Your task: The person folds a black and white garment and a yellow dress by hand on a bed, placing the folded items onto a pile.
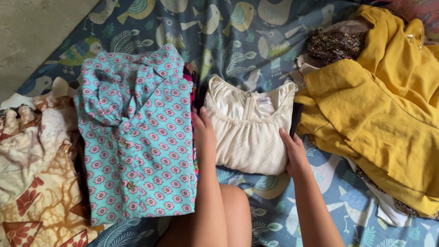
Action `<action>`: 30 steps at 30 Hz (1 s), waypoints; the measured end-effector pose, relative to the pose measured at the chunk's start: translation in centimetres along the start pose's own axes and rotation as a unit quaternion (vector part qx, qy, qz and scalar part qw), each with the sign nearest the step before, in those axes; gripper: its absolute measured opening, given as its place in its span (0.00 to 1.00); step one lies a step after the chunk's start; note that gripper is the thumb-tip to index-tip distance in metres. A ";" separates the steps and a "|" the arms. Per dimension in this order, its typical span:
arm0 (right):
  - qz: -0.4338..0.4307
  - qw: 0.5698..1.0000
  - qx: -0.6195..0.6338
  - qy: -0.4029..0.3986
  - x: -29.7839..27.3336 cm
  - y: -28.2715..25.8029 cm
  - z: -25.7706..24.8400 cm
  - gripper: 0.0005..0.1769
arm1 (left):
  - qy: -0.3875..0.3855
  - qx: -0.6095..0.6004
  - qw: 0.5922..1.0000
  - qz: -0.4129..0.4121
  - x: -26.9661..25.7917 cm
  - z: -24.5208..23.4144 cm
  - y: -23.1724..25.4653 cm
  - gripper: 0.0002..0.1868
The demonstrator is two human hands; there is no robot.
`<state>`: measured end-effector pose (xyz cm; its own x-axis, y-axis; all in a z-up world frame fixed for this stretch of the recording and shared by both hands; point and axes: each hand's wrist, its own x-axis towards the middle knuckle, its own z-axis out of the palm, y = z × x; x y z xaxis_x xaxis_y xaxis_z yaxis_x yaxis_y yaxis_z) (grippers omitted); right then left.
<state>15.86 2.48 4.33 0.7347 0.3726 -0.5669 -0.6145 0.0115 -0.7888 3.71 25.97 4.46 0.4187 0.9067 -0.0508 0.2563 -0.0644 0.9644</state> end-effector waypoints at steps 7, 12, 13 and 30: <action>-0.063 0.996 -0.025 0.052 -0.2 1.5 0.8 0.28 | 0.013 0.310 0.912 0.266 -4.5 2.1 8.2 0.34; -0.212 0.966 -0.080 0.123 0.2 4.7 -0.5 0.25 | -0.089 0.362 0.890 0.264 -6.4 3.9 7.5 0.37; -0.264 0.944 -0.127 0.154 -0.5 5.4 -0.8 0.24 | -0.091 0.378 0.884 0.259 -6.1 4.0 7.1 0.36; -0.227 0.920 -0.208 0.245 -14.1 11.6 -5.5 0.30 | -0.170 0.251 0.867 0.394 -15.7 0.2 11.2 0.37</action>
<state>-0.04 -7.74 1.89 0.9921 -0.0467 -0.1165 -0.1254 -0.3307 -0.9354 0.16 10.93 15.97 0.8470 0.3285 0.4179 0.0852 -0.8599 0.5033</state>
